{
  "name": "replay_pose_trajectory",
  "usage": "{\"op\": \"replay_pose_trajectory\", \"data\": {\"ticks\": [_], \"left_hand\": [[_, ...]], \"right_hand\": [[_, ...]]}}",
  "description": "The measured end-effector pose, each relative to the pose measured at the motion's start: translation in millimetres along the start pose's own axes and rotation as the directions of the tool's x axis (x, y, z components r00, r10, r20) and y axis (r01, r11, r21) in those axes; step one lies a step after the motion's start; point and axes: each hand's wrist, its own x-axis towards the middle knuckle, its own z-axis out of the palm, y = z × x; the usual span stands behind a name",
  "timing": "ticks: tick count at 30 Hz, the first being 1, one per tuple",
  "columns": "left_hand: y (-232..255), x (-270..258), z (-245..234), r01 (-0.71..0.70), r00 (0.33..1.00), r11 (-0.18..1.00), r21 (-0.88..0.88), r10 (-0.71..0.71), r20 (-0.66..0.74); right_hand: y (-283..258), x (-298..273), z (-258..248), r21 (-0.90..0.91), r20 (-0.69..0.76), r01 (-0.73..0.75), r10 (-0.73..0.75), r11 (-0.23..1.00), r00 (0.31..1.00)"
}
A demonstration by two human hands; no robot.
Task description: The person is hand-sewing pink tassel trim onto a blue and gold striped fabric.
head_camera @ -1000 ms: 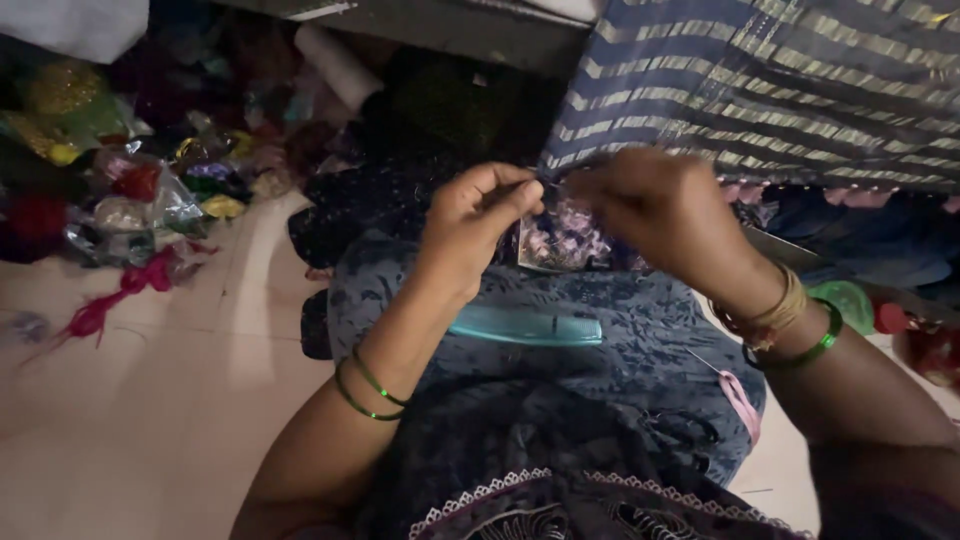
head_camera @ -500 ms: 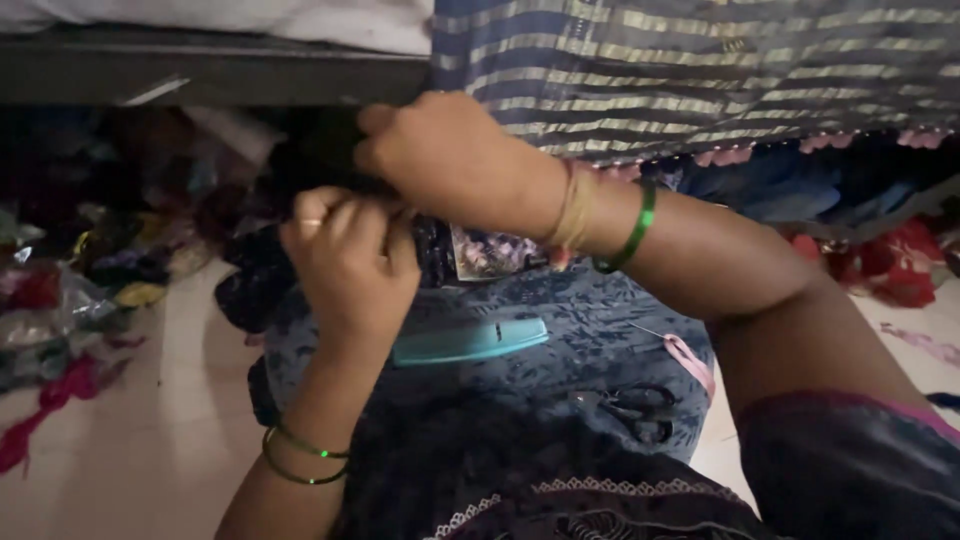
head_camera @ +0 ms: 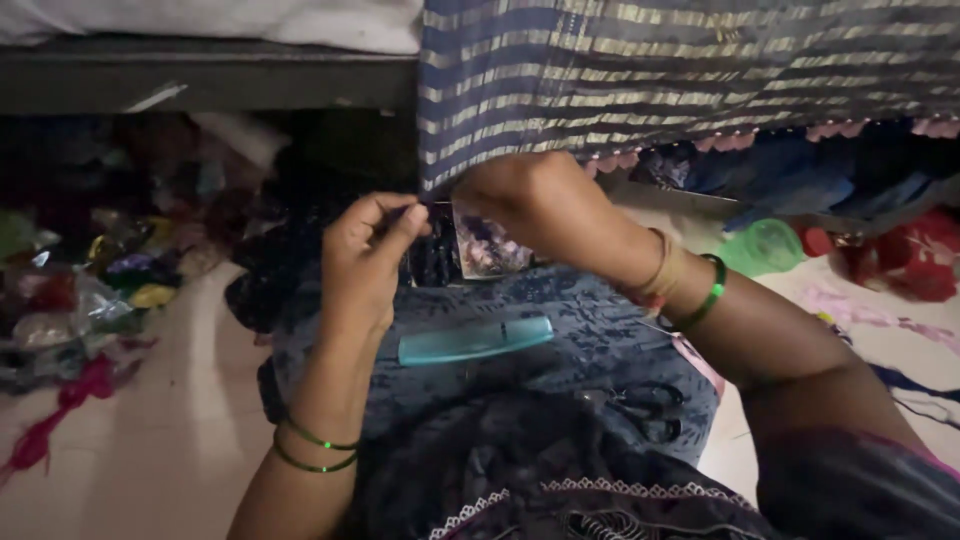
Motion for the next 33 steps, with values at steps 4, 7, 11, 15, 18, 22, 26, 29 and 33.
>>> {"op": "replay_pose_trajectory", "data": {"ticks": [4, 7, 11, 15, 18, 22, 26, 29, 33], "left_hand": [[24.1, -5.3, 2.2, -0.065, 0.996, 0.965, 0.253, 0.079, -0.045], [29.1, -9.6, 2.2, -0.503, 0.813, 0.549, 0.668, 0.564, 0.148], [29.8, -10.7, 1.2, -0.479, 0.799, 0.497, 0.724, 0.587, 0.126], [55.1, -18.6, 11.5, -0.470, 0.630, -0.041, 0.882, 0.684, 0.368], [48.6, -13.0, 19.9, -0.517, 0.694, 0.203, 0.831, 0.668, 0.269], [13.7, -2.6, 12.3, -0.158, 0.985, 0.886, 0.435, 0.172, 0.007], [-7.7, -5.3, 10.8, -0.076, 0.996, 0.992, 0.100, 0.079, -0.031], [-12.1, -5.6, 11.4, -0.071, 0.992, 0.989, 0.128, 0.084, -0.096], [1.4, -10.9, 17.3, -0.268, 0.926, 0.804, 0.531, 0.367, -0.090]], "right_hand": [[-23.2, 12.6, -12.7, -0.129, 0.100, 0.122, -0.109, 0.984, 0.989], [-43.7, 43.4, -26.2, -0.164, 0.073, 0.250, -0.241, 0.954, 0.968], [-24.3, 75.4, 2.8, -0.291, 0.144, 0.225, -0.190, 0.930, 0.971], [-6.9, 75.5, 26.6, -0.452, 0.150, 0.157, -0.098, 0.878, 0.984], [-32.0, 62.9, -0.2, -0.348, -0.084, 0.161, -0.201, 0.923, 0.976], [-26.8, 22.9, 13.8, -0.137, -0.248, 0.014, -0.048, 0.991, 0.968], [-18.4, 2.0, 32.6, 0.526, -0.025, -0.409, 0.495, 0.746, 0.869], [-3.1, -8.3, 48.3, 0.797, 0.121, -0.441, 0.607, 0.412, 0.785], [6.5, -10.2, 60.2, 0.877, 0.154, -0.401, 0.636, 0.265, 0.756]]}}
